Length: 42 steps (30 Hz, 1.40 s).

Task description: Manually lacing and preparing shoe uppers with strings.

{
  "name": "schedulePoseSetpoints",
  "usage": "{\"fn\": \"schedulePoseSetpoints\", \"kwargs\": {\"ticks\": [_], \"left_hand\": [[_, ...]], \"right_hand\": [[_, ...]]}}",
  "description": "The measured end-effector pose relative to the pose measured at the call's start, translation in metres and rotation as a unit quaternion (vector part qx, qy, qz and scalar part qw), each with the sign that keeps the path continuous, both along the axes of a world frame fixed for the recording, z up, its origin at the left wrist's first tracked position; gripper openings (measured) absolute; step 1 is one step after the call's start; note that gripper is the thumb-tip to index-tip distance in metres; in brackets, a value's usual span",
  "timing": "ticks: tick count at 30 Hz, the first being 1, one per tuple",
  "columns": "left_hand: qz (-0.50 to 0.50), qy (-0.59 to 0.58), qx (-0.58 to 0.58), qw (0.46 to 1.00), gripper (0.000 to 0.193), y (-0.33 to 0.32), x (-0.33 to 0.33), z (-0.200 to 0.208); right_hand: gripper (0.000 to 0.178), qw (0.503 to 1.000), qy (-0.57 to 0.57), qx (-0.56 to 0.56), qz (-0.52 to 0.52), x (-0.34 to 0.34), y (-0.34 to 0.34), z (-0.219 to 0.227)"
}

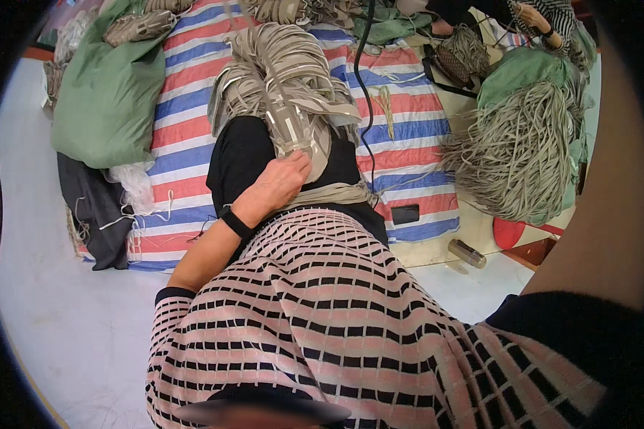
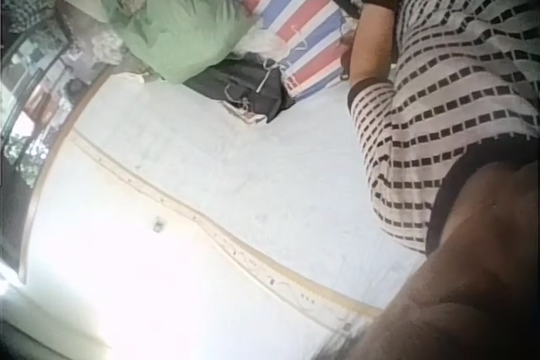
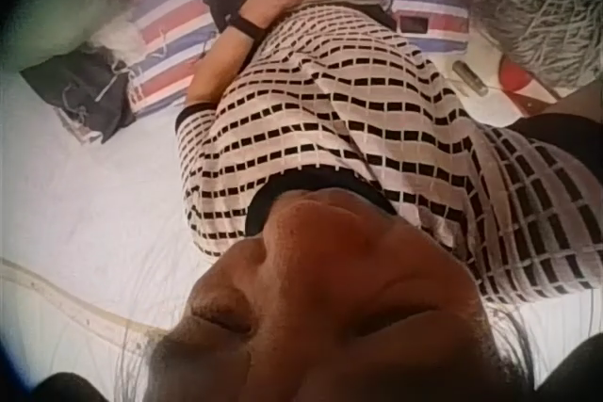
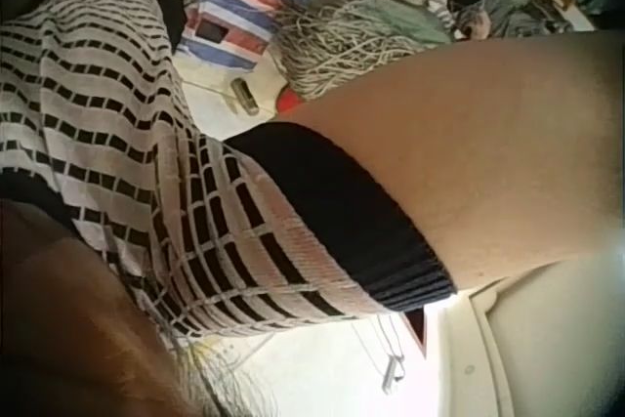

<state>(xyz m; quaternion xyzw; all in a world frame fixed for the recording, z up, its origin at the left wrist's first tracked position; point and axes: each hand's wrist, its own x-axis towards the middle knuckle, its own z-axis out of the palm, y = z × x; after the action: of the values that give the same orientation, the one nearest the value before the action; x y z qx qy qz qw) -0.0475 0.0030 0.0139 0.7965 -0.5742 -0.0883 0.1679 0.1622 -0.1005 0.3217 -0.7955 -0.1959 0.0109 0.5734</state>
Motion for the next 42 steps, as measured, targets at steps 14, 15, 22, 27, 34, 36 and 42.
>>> {"fn": "schedulePoseSetpoints", "kwargs": {"ticks": [14, 15, 22, 27, 34, 36, 42], "left_hand": [[0.016, 0.034, -0.019, 0.999, 0.026, 0.003, 0.002, -0.007], [0.015, 0.04, -0.018, 0.999, 0.026, 0.002, 0.002, -0.01], [0.013, 0.068, -0.028, 0.997, 0.025, -0.002, 0.008, -0.013], [0.033, 0.044, -0.051, 0.997, 0.026, -0.003, 0.014, -0.012], [0.069, 0.044, -0.024, 0.996, 0.021, -0.006, 0.001, -0.04], [0.048, 0.019, -0.009, 0.999, 0.02, -0.007, -0.007, -0.036], [-0.002, -0.004, -0.037, 0.999, 0.011, -0.004, -0.002, -0.031]], "right_hand": [[0.021, 0.991, 0.12, 0.006, -0.064, 0.043, -0.014, -0.106], [0.021, 0.989, 0.13, 0.008, -0.072, 0.044, -0.019, -0.117], [0.022, 0.978, 0.165, 0.019, -0.124, 0.037, -0.051, -0.163], [0.023, 0.975, 0.16, 0.028, -0.149, 0.034, -0.064, -0.169], [0.025, 0.983, -0.113, 0.052, -0.133, 0.087, -0.042, 0.033], [0.025, 0.966, -0.213, 0.055, -0.134, 0.082, -0.044, 0.114], [0.023, 0.952, -0.278, 0.067, -0.109, 0.067, -0.022, 0.201]]}}
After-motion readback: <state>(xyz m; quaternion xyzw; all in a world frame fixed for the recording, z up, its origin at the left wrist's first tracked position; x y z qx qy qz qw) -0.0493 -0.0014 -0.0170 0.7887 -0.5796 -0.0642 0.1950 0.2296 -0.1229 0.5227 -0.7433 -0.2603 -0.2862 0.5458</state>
